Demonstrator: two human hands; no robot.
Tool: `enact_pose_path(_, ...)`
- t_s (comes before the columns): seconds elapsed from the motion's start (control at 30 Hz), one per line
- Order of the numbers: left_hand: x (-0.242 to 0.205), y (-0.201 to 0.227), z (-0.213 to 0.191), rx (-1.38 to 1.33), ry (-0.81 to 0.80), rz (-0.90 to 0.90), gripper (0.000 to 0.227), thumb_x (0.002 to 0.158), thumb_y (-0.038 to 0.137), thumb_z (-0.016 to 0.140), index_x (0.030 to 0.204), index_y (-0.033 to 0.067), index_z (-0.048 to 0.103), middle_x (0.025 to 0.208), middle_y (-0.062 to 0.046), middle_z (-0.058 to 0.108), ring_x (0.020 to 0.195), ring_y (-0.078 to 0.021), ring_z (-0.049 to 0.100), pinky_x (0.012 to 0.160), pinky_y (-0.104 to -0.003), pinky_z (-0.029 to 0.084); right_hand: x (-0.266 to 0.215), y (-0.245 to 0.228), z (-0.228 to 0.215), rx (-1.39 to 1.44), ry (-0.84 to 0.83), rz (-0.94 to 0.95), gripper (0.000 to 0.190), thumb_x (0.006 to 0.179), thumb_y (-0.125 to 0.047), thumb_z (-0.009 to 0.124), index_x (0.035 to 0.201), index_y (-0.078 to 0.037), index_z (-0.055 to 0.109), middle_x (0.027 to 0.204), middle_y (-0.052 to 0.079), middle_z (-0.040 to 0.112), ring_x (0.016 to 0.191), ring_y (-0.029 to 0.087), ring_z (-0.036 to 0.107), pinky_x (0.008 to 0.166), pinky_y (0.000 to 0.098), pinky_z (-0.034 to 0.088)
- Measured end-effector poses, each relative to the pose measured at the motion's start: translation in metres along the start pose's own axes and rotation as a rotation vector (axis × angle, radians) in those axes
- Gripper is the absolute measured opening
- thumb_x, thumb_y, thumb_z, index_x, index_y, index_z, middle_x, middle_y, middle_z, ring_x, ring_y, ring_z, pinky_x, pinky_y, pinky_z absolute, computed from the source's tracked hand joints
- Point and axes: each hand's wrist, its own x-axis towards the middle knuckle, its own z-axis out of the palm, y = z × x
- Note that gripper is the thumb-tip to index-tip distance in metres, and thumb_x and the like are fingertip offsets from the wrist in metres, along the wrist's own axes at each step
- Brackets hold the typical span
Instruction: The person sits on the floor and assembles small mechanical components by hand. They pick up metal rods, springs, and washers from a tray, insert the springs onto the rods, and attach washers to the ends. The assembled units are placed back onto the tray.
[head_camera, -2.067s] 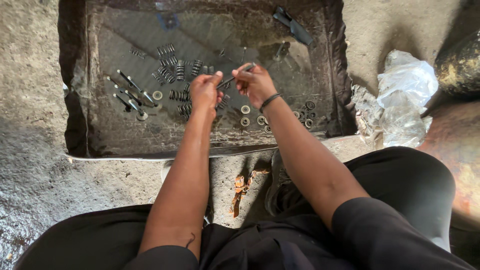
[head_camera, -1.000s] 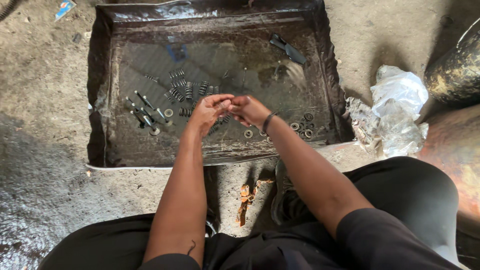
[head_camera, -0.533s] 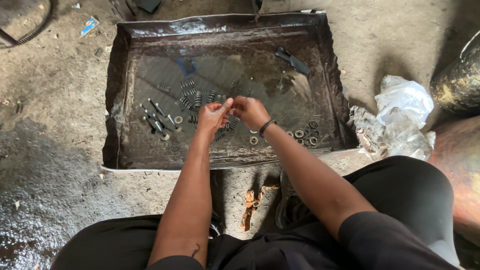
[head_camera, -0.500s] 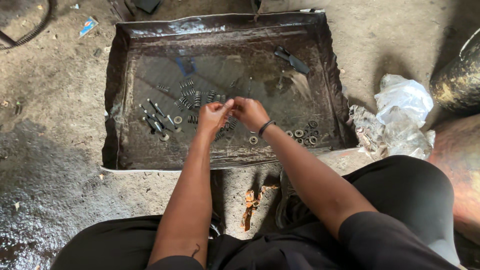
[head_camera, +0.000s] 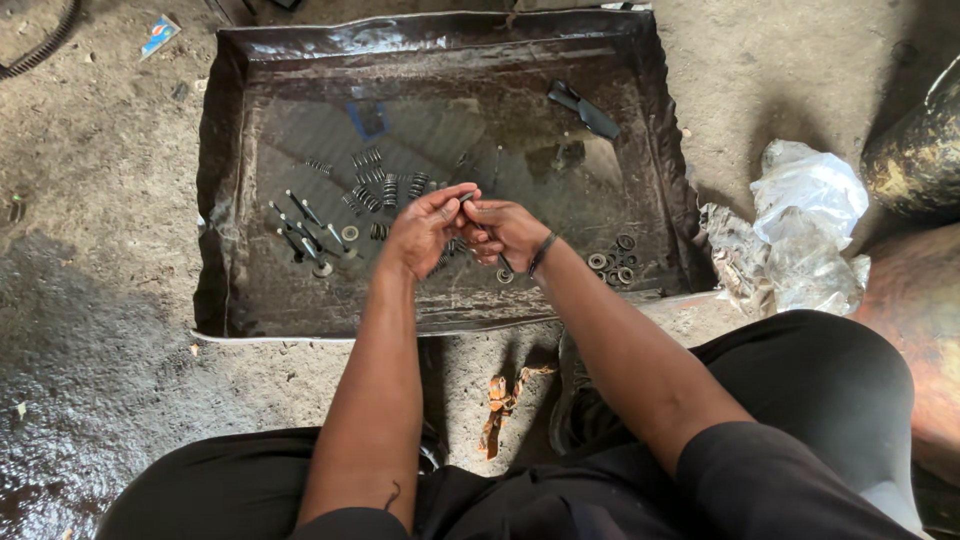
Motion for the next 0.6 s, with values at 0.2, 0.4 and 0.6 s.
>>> enact_pose_path(0.2,0.015,-0.018,0.000,-0.114,0.051,0.089,0.035,0.104,0.024,0.063,0.130,0.0015,0.068,0.103,-0.004,0.072,0.083,-0.0098,0.061,0.078,-0.027,0.052,0.014,-0.004,0.003,-0.093,0.119,-0.017,0.032,0.110,-0.034,0.047,0.098,-0.007,0.060,0.065,-0.002,0.048,0.045,0.008,0.038,0.045,0.0281,0.033)
enact_pose_path(0.4,0.049,-0.054,-0.026,-0.073,0.567,0.181,0.023,0.099,0.019,0.069,0.113,0.0013,0.069,0.089,-0.006,0.074,0.068,-0.0105,0.062,0.059,-0.025,0.050,0.062,0.035,-0.044,-0.811,0.432,-0.034,0.033,0.104,-0.040,0.052,0.089,-0.013,0.061,0.063,-0.003,0.050,0.051,0.009,0.042,0.048,0.0299,0.035)
enact_pose_path(0.6,0.058,-0.078,-0.064,-0.112,0.760,0.230,0.014,0.098,0.018,0.069,0.104,0.0051,0.068,0.082,-0.004,0.070,0.064,-0.0112,0.061,0.050,-0.025,0.046,0.091,0.091,-0.098,-0.901,0.368,-0.155,0.039,0.103,-0.039,0.061,0.077,-0.010,0.058,0.067,-0.003,0.052,0.062,0.009,0.044,0.055,0.0299,0.038)
